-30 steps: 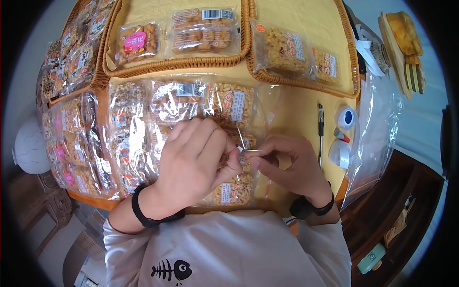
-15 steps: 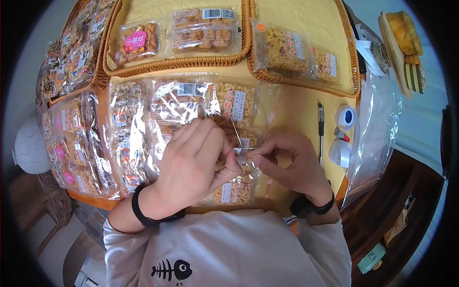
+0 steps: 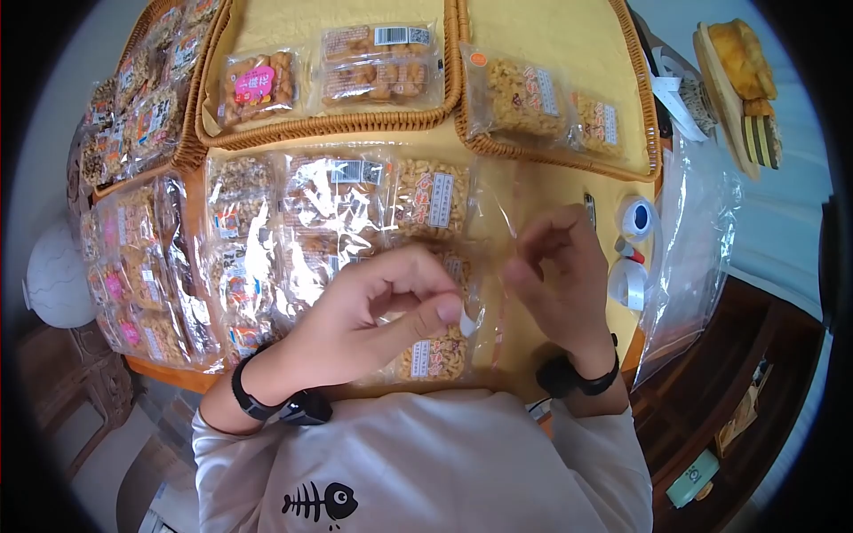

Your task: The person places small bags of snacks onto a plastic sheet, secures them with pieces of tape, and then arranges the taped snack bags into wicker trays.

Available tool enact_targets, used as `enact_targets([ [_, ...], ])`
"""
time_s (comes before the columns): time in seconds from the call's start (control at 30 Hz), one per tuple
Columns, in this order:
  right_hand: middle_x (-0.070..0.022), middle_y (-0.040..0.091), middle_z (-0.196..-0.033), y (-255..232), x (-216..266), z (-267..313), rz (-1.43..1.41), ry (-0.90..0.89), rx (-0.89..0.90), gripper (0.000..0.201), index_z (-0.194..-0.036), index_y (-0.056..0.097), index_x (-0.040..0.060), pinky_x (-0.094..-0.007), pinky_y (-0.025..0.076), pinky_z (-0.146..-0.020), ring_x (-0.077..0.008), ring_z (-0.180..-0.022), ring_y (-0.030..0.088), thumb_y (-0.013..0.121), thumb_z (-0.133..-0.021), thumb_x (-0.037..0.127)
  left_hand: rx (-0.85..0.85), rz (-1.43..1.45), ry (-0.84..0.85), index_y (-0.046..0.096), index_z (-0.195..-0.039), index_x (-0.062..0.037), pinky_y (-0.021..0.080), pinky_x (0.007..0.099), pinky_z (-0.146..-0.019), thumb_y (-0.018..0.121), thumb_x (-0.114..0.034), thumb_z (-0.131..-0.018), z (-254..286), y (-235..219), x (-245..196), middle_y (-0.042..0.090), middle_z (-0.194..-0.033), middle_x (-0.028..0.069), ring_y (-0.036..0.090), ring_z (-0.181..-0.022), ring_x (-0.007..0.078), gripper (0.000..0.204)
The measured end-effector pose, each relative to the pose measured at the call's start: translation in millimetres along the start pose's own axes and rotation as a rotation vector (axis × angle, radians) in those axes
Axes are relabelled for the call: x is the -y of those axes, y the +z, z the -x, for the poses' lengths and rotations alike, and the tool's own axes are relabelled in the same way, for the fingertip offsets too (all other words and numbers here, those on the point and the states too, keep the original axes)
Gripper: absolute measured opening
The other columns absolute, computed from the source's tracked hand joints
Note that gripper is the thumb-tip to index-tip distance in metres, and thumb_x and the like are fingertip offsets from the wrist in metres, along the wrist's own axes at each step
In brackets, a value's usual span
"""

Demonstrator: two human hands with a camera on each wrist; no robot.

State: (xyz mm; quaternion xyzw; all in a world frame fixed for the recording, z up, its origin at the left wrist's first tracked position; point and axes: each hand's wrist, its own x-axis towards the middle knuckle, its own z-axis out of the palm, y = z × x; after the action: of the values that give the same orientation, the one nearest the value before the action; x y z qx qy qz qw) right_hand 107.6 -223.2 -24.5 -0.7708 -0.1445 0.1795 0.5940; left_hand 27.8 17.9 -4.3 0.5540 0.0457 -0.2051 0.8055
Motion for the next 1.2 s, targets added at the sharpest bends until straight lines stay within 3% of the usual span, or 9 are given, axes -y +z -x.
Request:
enact_targets([
  [0.1,-0.005,0.067,-0.103,4.1,19.0,-8.1,0.063,-0.352,0.206,0.035,-0.121,0.073,0.0072,-0.0298,0.052,-0.078,-0.0151,-0.09,0.064,0.084,-0.087,0.006,0.085,-0.078,-0.032,0.062,-0.111,0.0003,0.055,0.0291,-0.09,0.064,-0.003,-0.104,0.1,-3.1,5.3,0.065,-0.104,0.0047,0.067,-0.1,0.0123,0.007],
  [0.2,-0.0063,0.066,-0.108,3.8,19.1,-13.2,0.016,-0.491,0.392,0.03,-0.115,0.076,0.0091,-0.0336,0.053,-0.084,-0.0198,-0.098,0.065,0.083,-0.087,0.003,0.066,-0.078,-0.034,0.064,-0.111,0.0,0.056,0.0287,-0.092,0.066,-0.002,-0.104,-1.3,-1.2,4.2,0.067,-0.102,0.0028,0.067,-0.102,0.0106,0.008],
  [0.37,-0.0068,0.068,-0.107,4.7,19.4,-12.1,-0.085,-0.481,0.382,0.017,-0.102,0.073,0.0072,-0.035,0.053,-0.085,-0.0233,-0.098,0.066,0.08,-0.089,0.001,0.069,-0.118,-0.03,0.063,-0.109,-0.0007,0.056,0.0286,-0.092,0.066,-0.003,-0.103,-0.7,0.3,3.0,0.067,-0.103,0.0031,0.067,-0.102,0.0102,0.007],
  [0.5,-0.0099,0.07,-0.108,-5.8,30.3,-4.7,-0.047,-0.423,0.263,0.019,-0.102,0.069,0.0053,-0.0345,0.053,-0.085,-0.0253,-0.098,0.067,0.077,-0.088,-0.004,0.051,-0.066,-0.066,0.063,-0.109,-0.0005,0.055,0.0285,-0.093,0.067,-0.003,-0.103,-0.2,-1.2,7.3,0.068,-0.103,0.0031,0.066,-0.103,0.0103,0.007],
  [0.7,-0.0092,0.072,-0.106,-106.8,78.2,-7.1,0.091,-0.258,-0.436,0.01,-0.106,0.066,0.0001,-0.029,0.053,-0.09,-0.0128,-0.098,0.067,0.069,-0.097,-0.001,0.036,-0.068,-0.073,0.063,-0.107,-0.0011,0.054,0.0263,-0.084,0.066,-0.004,-0.104,0.9,-2.4,14.2,0.07,-0.101,0.0039,0.064,-0.093,0.0083,0.005],
  [0.8,-0.0085,0.073,-0.104,-187.5,35.0,-56.6,0.45,-0.212,-0.43,0.008,-0.103,0.069,-0.0016,-0.0276,0.054,-0.084,-0.0115,-0.093,0.067,0.068,-0.098,0.004,0.037,-0.071,-0.07,0.063,-0.107,-0.0012,0.054,0.0264,-0.084,0.066,-0.004,-0.104,0.4,-1.0,12.7,0.071,-0.1,0.0041,0.065,-0.091,0.0087,0.005],
  [0.9,-0.0048,0.073,-0.094,-218.5,-4.4,-81.0,0.51,0.043,-0.29,0.013,-0.099,0.072,-0.0014,-0.0269,0.053,-0.078,-0.0109,-0.085,0.066,0.072,-0.095,0.011,0.01,-0.112,-0.065,0.06,-0.105,-0.0019,0.055,0.0269,-0.081,0.064,-0.005,-0.105,-0.6,2.7,10.6,0.07,-0.095,0.0055,0.066,-0.087,0.0103,0.005],
  [0.97,-0.0016,0.072,-0.089,-228.5,-26.0,-89.3,0.44,0.231,-0.175,0.017,-0.1,0.074,-0.0003,-0.0263,0.05,-0.076,-0.0095,-0.081,0.063,0.074,-0.095,0.016,-0.01,-0.101,-0.059,0.059,-0.103,-0.0023,0.054,0.0267,-0.079,0.063,-0.005,-0.106,-0.7,4.5,9.5,0.07,-0.093,0.0057,0.066,-0.085,0.0107,0.005],
  [1.2,-0.0027,0.073,-0.087,-221.9,-23.7,-90.5,0.43,0.294,-0.158,0.019,-0.095,0.076,-0.0004,-0.0253,0.05,-0.073,-0.0083,-0.078,0.064,0.076,-0.094,0.019,0.014,-0.12,-0.062,0.06,-0.104,-0.002,0.055,0.0264,-0.08,0.063,-0.005,-0.106,-0.8,2.8,10.9,0.071,-0.095,0.0058,0.067,-0.087,0.0106,0.004],
])
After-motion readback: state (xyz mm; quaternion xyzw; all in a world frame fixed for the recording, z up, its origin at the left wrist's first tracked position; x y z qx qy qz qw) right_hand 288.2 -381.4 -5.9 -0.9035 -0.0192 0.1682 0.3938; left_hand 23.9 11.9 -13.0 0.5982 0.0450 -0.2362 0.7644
